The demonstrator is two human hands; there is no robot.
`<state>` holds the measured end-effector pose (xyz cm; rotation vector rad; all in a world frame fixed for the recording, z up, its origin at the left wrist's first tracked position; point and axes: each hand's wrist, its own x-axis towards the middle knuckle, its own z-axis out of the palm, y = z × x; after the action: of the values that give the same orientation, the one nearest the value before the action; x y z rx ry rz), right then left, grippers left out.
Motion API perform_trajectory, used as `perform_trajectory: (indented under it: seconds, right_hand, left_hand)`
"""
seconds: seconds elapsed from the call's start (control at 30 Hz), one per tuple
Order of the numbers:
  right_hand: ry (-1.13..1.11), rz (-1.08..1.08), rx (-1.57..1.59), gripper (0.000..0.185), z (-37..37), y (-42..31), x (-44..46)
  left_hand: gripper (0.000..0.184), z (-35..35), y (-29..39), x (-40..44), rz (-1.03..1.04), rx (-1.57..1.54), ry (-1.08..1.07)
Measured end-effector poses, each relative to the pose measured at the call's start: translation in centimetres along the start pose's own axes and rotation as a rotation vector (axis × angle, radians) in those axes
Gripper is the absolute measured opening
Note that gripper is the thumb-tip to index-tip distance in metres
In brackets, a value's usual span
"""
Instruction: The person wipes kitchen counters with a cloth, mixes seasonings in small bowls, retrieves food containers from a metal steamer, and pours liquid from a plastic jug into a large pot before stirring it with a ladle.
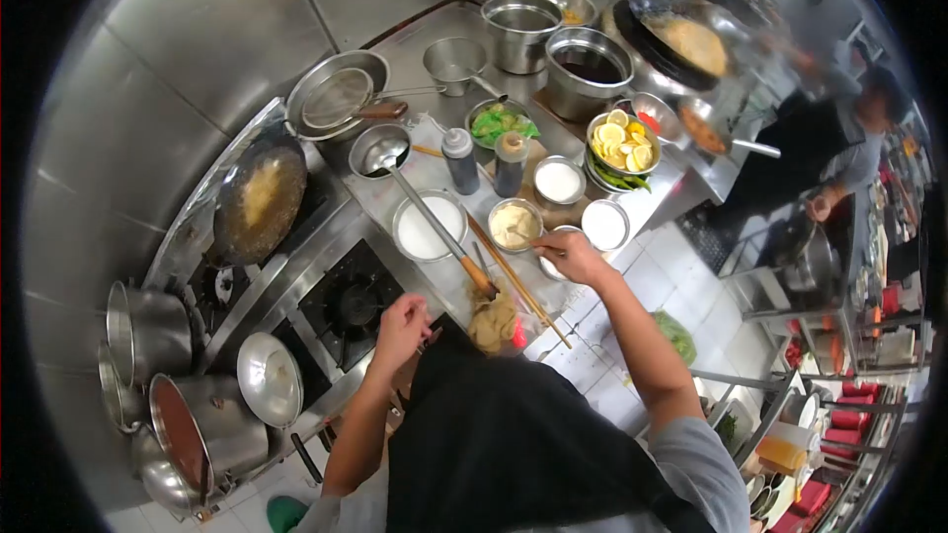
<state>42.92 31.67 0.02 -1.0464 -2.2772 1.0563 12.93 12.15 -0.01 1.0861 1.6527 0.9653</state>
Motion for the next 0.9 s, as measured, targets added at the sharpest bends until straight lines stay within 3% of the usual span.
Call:
perform_trajectory:
  seconds: [0.17,0.23,0.33,0.53,0.6,0.77,0.9]
  right_hand:
    - [0.053,0.025,0.102,0.021,-2.3,-0.5,1.4]
    - [0.044,0.138,0.170,0.022,-1.8,0.4,2.7]
    - [0.033,0.209,0.232,0.022,-0.9,2.2,3.2]
    - [0.196,0.151,0.209,0.022,-3.4,-3.7,-0.7]
    - [0.345,0.078,0.024,0.022,-4.0,-4.5,-3.1]
    - [0.415,0.249,-0.003,0.018,-3.8,-4.9,-8.6]
    - [0.410,0.064,-0.399,0.014,-0.7,-3.3,-10.5]
  left_hand:
    - [0.022,-1.9,-7.1,-6.9,-0.062,0.196,0.118]
    - [0.016,-1.9,-9.2,-8.8,-0.410,0.194,0.117]
    - [0.020,-2.3,-15.0,-12.0,-0.598,0.282,-0.088]
    - [0.019,-4.2,-30.7,-17.4,-0.421,0.406,-0.297]
    - [0.018,-4.9,-32.4,-17.7,-0.398,0.398,-0.305]
    - [0.018,-7.0,-33.5,-16.4,-0.389,0.284,-0.237]
    - [0.018,-8.1,-31.5,-14.9,-0.486,-0.030,-0.090]
